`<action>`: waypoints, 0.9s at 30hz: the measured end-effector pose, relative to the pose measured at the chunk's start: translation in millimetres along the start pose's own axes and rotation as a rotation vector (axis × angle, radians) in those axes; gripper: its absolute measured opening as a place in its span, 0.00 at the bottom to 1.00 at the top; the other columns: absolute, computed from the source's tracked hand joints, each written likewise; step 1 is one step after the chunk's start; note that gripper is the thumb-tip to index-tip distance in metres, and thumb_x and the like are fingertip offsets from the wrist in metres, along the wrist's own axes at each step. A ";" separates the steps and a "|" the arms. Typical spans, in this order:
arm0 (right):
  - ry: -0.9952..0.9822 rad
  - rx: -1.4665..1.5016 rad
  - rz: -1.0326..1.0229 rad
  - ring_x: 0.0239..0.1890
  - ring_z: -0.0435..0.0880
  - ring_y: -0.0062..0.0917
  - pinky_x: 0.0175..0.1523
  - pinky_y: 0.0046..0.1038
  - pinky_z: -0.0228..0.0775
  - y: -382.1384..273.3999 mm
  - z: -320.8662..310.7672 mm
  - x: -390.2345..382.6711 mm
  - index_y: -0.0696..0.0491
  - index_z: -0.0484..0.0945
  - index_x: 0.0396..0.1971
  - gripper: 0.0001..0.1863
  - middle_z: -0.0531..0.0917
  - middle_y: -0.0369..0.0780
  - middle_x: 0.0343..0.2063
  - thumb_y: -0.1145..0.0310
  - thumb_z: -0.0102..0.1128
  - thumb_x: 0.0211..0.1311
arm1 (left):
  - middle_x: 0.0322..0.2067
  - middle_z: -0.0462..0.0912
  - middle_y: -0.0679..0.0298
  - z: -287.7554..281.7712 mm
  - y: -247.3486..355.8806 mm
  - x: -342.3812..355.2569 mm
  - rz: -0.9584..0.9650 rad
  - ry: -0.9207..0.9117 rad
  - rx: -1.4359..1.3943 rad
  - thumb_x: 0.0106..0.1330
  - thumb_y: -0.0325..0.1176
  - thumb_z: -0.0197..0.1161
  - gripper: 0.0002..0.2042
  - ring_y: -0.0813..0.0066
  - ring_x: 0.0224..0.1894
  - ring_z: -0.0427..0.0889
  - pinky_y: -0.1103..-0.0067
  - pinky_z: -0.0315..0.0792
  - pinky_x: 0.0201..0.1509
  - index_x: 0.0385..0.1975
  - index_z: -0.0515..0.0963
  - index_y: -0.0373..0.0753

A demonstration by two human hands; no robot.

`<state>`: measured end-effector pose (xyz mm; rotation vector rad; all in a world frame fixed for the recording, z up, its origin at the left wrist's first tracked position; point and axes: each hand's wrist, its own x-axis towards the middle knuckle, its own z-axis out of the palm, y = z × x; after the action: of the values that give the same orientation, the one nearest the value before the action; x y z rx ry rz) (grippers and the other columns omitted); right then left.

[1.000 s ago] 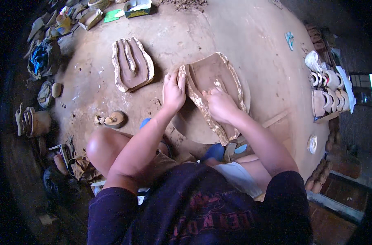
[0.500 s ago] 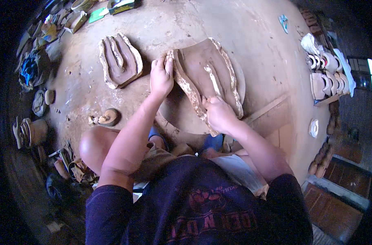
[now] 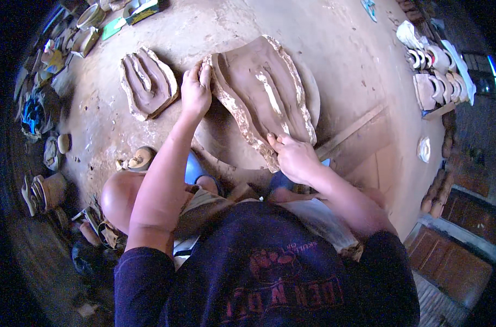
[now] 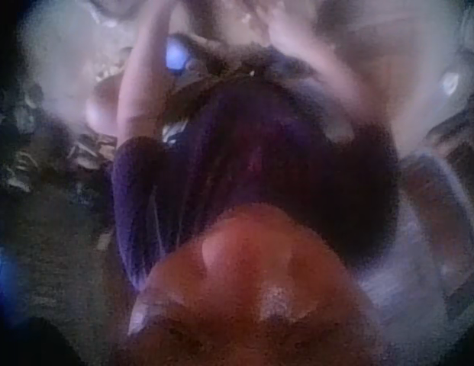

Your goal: The person presses clay into a mold, smooths the surface with a rib tool, rolls strips of clay by hand, and presses them along the interior of the mold.

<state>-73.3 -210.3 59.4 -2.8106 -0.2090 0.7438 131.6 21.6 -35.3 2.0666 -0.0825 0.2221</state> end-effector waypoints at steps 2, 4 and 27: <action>0.014 -0.011 0.008 0.52 0.84 0.43 0.55 0.43 0.78 -1.1 2.8 -7.6 0.47 0.69 0.70 0.30 0.77 0.47 0.59 0.71 0.43 0.68 | 0.47 0.80 0.41 -2.3 -0.4 -0.5 0.006 0.000 0.013 0.78 0.45 0.54 0.21 0.45 0.53 0.79 0.62 0.72 0.61 0.60 0.77 0.35; 0.030 -0.024 0.023 0.51 0.84 0.43 0.54 0.44 0.78 -0.1 6.1 -14.9 0.47 0.69 0.70 0.30 0.77 0.47 0.59 0.71 0.42 0.68 | 0.47 0.80 0.40 -1.8 2.7 -0.7 -0.024 -0.015 -0.005 0.79 0.44 0.54 0.21 0.44 0.53 0.79 0.62 0.71 0.62 0.61 0.77 0.35; 0.070 -0.047 -0.086 0.36 0.85 0.50 0.46 0.45 0.78 -17.9 -69.8 72.6 0.59 0.86 0.39 0.12 0.85 0.53 0.33 0.71 0.55 0.63 | 0.48 0.81 0.39 -4.9 0.0 3.5 -0.063 -0.101 -0.028 0.78 0.47 0.54 0.23 0.43 0.53 0.80 0.61 0.71 0.62 0.60 0.77 0.33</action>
<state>22.8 -191.6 88.9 -2.8455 -0.3365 0.6278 134.4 26.0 -32.3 2.0486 -0.0820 0.0772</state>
